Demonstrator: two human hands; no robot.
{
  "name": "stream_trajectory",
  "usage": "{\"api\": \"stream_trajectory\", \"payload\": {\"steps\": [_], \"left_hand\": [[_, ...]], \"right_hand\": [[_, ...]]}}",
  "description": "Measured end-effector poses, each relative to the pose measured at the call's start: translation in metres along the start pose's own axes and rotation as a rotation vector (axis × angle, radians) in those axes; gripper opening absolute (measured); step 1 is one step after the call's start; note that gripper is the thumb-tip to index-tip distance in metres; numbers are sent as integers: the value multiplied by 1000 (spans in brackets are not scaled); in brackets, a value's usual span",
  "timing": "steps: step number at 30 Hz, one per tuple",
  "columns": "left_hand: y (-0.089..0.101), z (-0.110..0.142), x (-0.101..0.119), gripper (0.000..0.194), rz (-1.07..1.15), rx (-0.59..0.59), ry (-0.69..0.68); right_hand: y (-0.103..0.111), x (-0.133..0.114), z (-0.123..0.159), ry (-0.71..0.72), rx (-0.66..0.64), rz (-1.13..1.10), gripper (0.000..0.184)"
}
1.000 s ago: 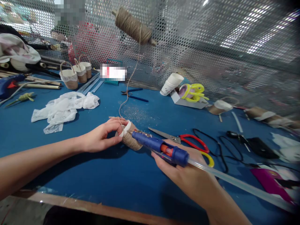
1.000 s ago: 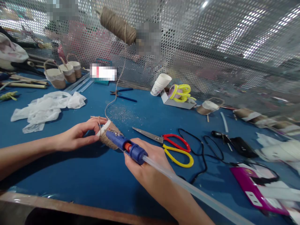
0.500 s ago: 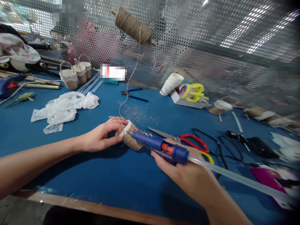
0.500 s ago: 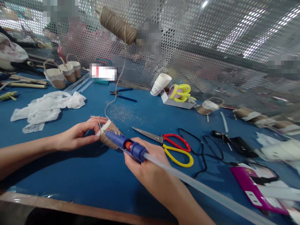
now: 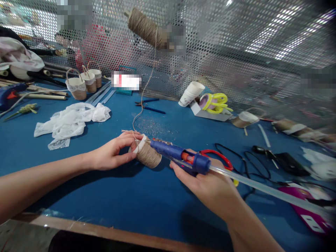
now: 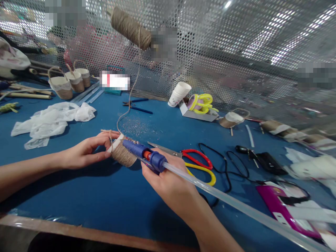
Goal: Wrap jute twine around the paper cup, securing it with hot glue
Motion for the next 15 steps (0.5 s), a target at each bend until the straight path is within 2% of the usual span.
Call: {"api": "stream_trajectory", "payload": {"steps": [9, 15], "left_hand": [[0, 0, 1, 6, 3, -6, 16], [-1, 0, 0, 7, 13, -3, 4]], "right_hand": [[-5, 6, 6, -106, -57, -110, 14], [-2, 6, 1, -62, -24, -71, 10]]}}
Point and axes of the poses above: each hand's wrist, its own z-axis away from the middle knuckle, its own y-axis out of the back of the hand, x = y × z, the point moved 9 cm from there along -z, towards the middle knuckle, and after that the axes turned 3 degrees about -z, right-handed, at the moved point
